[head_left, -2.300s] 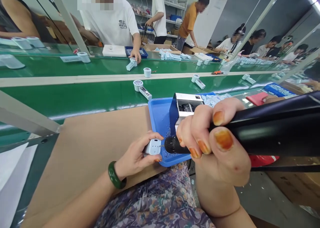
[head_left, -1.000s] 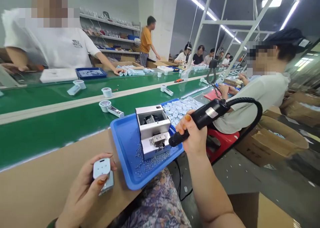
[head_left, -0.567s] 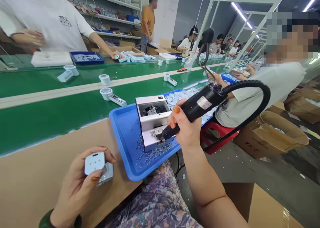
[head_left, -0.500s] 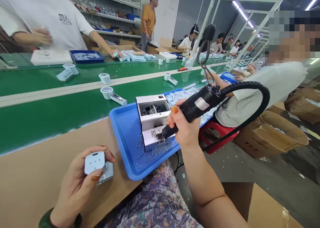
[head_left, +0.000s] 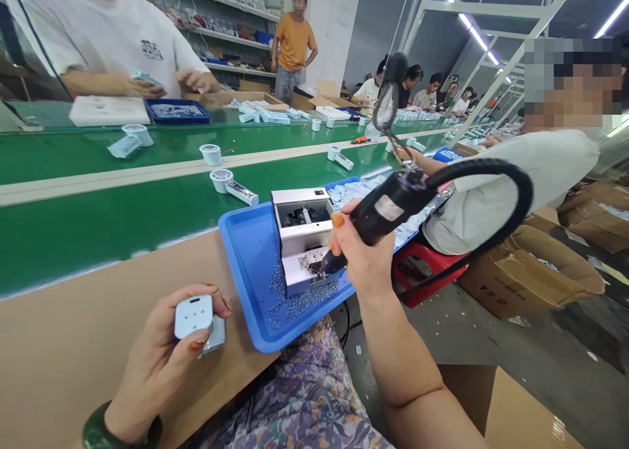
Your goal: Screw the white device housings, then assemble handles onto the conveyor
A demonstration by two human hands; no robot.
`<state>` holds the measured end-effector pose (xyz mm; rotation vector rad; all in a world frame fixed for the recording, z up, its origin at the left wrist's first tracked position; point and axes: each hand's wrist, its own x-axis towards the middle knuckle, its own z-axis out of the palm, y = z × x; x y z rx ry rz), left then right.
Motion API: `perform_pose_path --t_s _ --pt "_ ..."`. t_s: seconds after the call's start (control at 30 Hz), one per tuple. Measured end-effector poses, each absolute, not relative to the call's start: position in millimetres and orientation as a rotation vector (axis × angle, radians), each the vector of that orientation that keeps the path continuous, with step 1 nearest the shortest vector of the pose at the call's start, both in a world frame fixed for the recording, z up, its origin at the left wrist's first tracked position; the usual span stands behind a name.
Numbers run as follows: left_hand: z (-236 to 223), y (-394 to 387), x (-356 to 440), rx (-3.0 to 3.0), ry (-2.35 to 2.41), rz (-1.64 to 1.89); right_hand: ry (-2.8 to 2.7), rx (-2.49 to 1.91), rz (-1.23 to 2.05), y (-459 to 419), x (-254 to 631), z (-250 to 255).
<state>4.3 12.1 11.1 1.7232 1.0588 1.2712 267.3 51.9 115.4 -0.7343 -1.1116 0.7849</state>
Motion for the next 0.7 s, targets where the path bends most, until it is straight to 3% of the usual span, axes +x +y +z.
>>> perform_pose_path --t_s 0.47,0.7 --pt "13 12 4 1.818 1.060 1.240 -1.159 -0.828 0.926 55 265 109" --pt "13 6 14 1.875 1.148 1.128 -0.963 -0.537 1.088 27 259 137"
